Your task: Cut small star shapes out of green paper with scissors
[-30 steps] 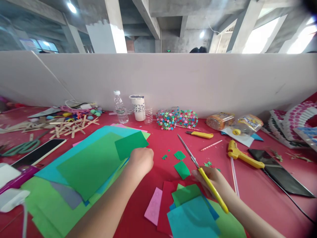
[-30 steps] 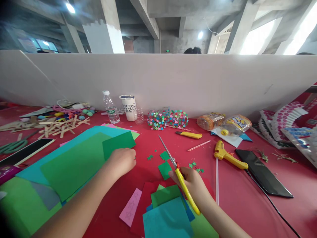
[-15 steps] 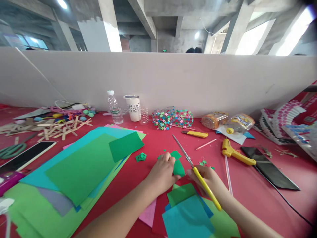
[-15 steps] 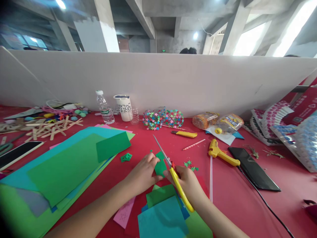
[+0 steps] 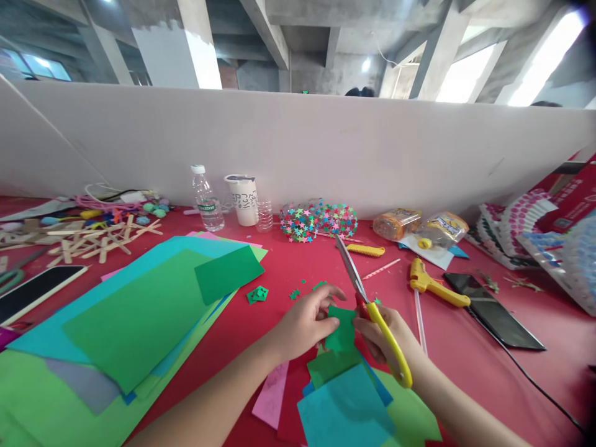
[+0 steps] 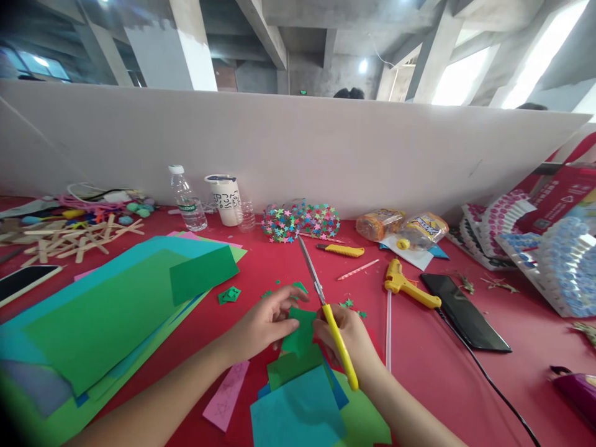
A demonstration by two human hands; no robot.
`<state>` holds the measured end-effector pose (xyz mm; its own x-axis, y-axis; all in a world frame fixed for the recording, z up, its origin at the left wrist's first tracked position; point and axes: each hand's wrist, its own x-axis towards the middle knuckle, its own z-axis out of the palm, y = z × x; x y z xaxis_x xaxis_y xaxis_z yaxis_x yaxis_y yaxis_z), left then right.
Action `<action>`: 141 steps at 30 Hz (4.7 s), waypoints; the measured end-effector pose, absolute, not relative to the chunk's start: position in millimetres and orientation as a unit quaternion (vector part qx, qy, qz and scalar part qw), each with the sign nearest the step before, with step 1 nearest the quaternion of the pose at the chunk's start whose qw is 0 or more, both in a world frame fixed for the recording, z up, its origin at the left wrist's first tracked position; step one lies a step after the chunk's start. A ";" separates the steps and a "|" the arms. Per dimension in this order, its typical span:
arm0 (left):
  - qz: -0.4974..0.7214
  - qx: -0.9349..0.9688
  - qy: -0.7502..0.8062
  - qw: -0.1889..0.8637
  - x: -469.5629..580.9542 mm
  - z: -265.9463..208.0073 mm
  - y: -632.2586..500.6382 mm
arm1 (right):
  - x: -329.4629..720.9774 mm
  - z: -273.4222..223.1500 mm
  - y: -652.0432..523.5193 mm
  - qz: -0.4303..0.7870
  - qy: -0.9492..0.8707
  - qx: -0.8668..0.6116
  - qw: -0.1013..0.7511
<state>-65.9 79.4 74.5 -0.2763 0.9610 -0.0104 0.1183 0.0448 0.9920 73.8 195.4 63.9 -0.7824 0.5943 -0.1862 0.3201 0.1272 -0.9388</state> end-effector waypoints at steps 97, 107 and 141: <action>0.605 0.377 0.627 0.314 -104.0 96.4 71.2 | 77.9 72.1 192.0 0.545 -0.792 -0.271 -0.042; 0.658 0.334 0.597 0.314 -98.5 96.7 72.6 | 88.3 71.2 196.1 0.597 -0.777 -0.197 -0.033; 0.622 0.358 0.617 0.323 -109.9 103.7 66.0 | 84.8 79.5 192.1 0.551 -0.799 -0.232 -0.055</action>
<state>-109.9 66.0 103.7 -0.5360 0.8429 0.0472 0.0397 -0.0307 0.9987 84.8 192.1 79.5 -0.8861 0.3108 -0.3438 0.4318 0.2844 -0.8560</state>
